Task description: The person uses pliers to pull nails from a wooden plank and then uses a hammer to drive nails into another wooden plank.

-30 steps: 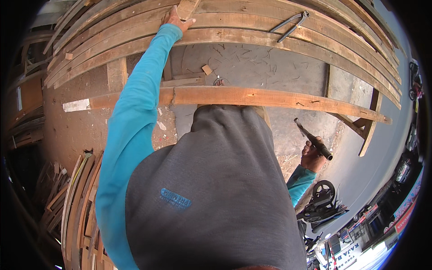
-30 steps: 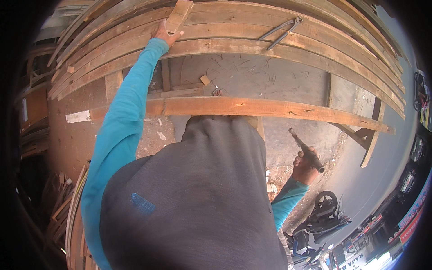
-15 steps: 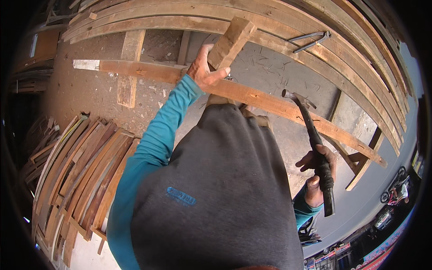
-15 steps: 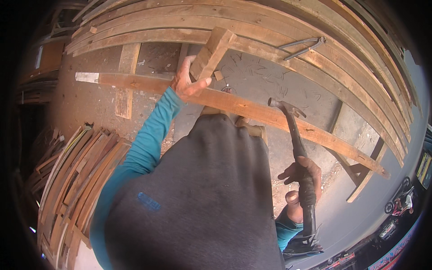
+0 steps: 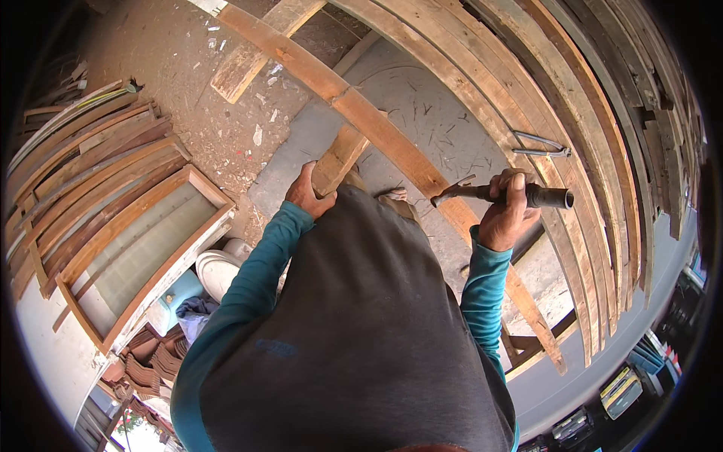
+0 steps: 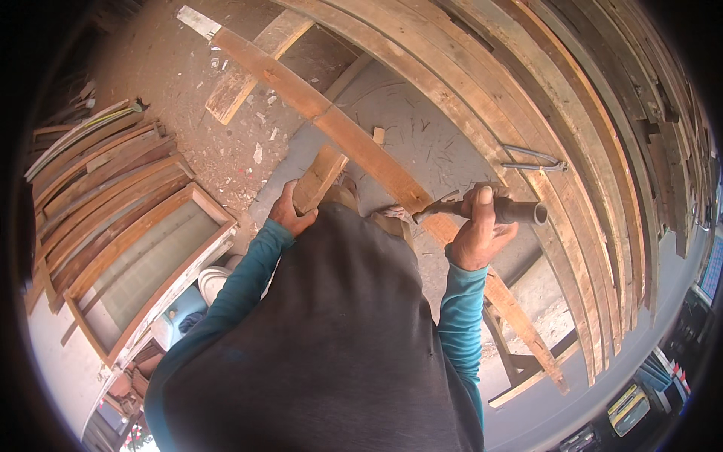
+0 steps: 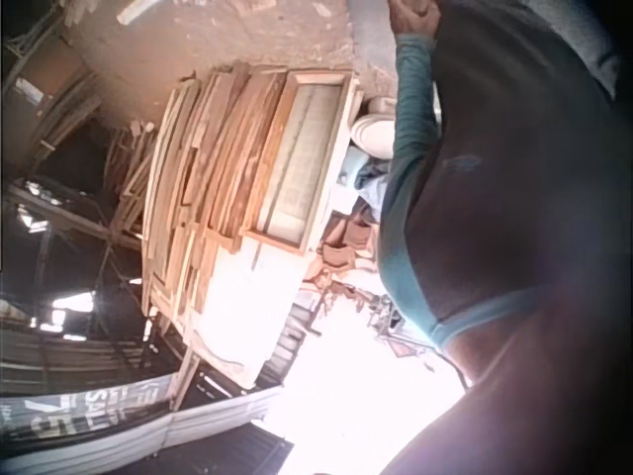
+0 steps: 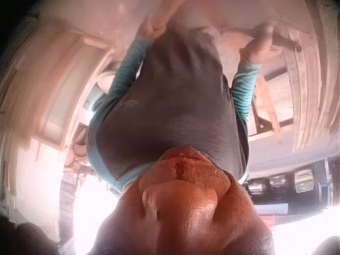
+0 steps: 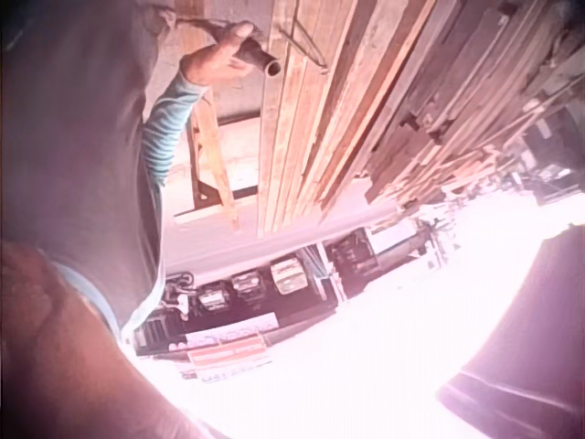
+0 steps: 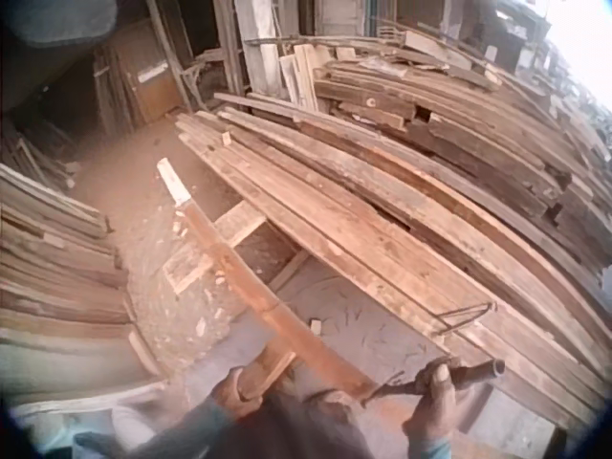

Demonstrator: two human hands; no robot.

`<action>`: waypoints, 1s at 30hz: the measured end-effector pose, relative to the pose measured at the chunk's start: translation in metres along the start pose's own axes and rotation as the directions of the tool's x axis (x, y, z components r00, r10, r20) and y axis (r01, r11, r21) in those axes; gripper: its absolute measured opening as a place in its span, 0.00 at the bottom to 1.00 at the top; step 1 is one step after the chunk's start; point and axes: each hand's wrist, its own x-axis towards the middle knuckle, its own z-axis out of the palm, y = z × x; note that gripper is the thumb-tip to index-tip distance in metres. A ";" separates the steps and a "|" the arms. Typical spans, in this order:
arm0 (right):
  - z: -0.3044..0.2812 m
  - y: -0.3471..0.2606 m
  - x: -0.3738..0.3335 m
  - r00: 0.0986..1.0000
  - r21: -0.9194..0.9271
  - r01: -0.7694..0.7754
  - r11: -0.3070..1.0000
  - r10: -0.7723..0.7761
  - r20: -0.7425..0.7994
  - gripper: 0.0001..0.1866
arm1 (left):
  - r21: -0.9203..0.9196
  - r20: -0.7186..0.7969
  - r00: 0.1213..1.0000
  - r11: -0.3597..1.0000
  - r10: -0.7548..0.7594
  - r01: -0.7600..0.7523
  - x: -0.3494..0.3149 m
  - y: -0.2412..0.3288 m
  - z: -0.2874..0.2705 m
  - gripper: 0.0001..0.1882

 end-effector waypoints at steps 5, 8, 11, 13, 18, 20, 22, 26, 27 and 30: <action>0.091 -0.010 -0.016 0.932 0.089 0.163 0.983 -0.183 0.313 0.13 | -0.099 -0.071 0.997 0.995 0.000 -0.007 -0.001 -0.050 -0.027 0.42; 0.143 0.013 -0.021 0.842 0.023 0.206 0.978 -0.189 0.505 0.13 | -0.335 -0.220 0.975 0.941 -0.027 -0.050 0.015 -0.067 -0.047 0.38; 0.203 0.033 -0.034 0.706 -0.005 0.290 0.957 -0.211 0.677 0.14 | -0.530 -0.294 0.949 0.846 -0.115 -0.061 0.052 -0.081 -0.082 0.29; 0.241 0.043 -0.041 0.526 0.014 0.377 0.926 -0.227 0.820 0.15 | -0.584 -0.316 0.936 0.809 -0.154 -0.064 0.077 -0.091 -0.103 0.29; 0.315 0.078 -0.059 0.189 0.029 0.496 0.868 -0.141 0.972 0.16 | -0.617 -0.364 0.923 0.775 -0.127 -0.137 0.135 -0.078 -0.161 0.30; 0.334 0.090 -0.065 0.107 0.046 0.520 0.853 -0.119 0.987 0.17 | -0.661 -0.329 0.939 0.735 -0.104 -0.150 0.152 -0.072 -0.178 0.32; 0.348 0.096 -0.069 0.031 0.022 0.580 0.814 -0.049 0.998 0.19 | -0.579 -0.331 0.939 0.805 -0.089 -0.128 0.177 -0.076 -0.189 0.35; 0.359 0.109 -0.076 -0.082 0.093 0.587 0.804 -0.056 0.995 0.19 | -0.283 -0.430 0.901 0.938 0.064 -0.202 0.226 -0.088 -0.177 0.41; 0.358 0.114 -0.078 -0.103 0.128 0.585 0.801 -0.083 0.991 0.19 | -0.233 -0.449 0.892 0.955 0.061 -0.183 0.231 -0.088 -0.170 0.43; 0.355 0.111 -0.077 -0.100 0.190 0.562 0.805 -0.161 0.982 0.19 | -0.007 -0.453 0.872 0.978 0.183 -0.209 0.242 -0.070 -0.165 0.45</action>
